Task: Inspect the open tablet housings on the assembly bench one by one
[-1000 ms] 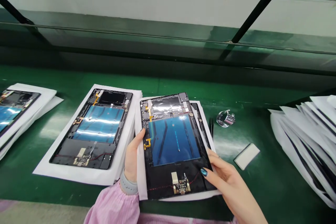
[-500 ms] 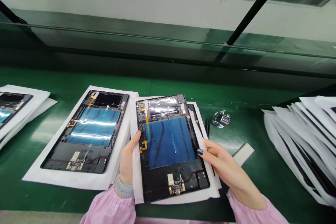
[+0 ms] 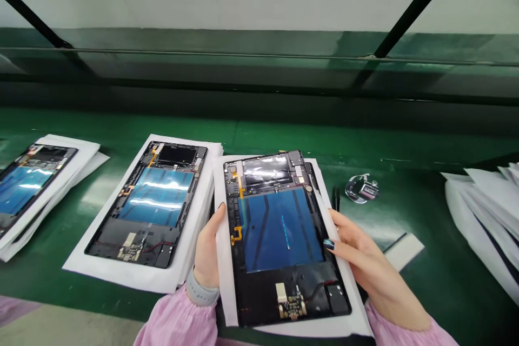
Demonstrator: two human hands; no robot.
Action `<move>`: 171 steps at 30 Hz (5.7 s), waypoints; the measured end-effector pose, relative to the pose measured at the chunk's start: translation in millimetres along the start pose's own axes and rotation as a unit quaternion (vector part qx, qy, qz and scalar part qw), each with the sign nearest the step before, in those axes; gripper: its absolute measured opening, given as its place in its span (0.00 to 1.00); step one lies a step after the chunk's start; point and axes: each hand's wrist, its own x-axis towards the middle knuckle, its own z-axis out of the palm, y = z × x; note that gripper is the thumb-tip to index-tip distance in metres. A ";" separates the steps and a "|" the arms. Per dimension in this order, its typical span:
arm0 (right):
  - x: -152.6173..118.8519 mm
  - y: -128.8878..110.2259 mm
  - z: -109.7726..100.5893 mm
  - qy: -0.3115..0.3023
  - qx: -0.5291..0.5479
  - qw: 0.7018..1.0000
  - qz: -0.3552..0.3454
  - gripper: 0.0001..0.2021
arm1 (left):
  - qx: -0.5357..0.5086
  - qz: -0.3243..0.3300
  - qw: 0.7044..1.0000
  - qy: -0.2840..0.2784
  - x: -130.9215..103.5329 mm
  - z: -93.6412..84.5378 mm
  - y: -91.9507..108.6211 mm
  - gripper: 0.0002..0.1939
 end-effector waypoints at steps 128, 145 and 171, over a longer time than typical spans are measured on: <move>-14.2 21.3 -3.7 0.168 0.006 0.977 -0.130 0.23 | 0.034 -0.061 0.997 -0.037 -9.8 -6.9 -12.8 0.17; -12.5 19.9 -1.9 0.175 -0.003 0.973 -0.152 0.28 | 0.023 -0.064 0.996 -0.065 1.7 10.5 -12.1 0.19; 11.3 16.1 -12.3 0.079 -0.002 0.977 -0.196 0.26 | 0.092 -0.045 0.995 -0.004 -7.0 -13.4 -8.8 0.14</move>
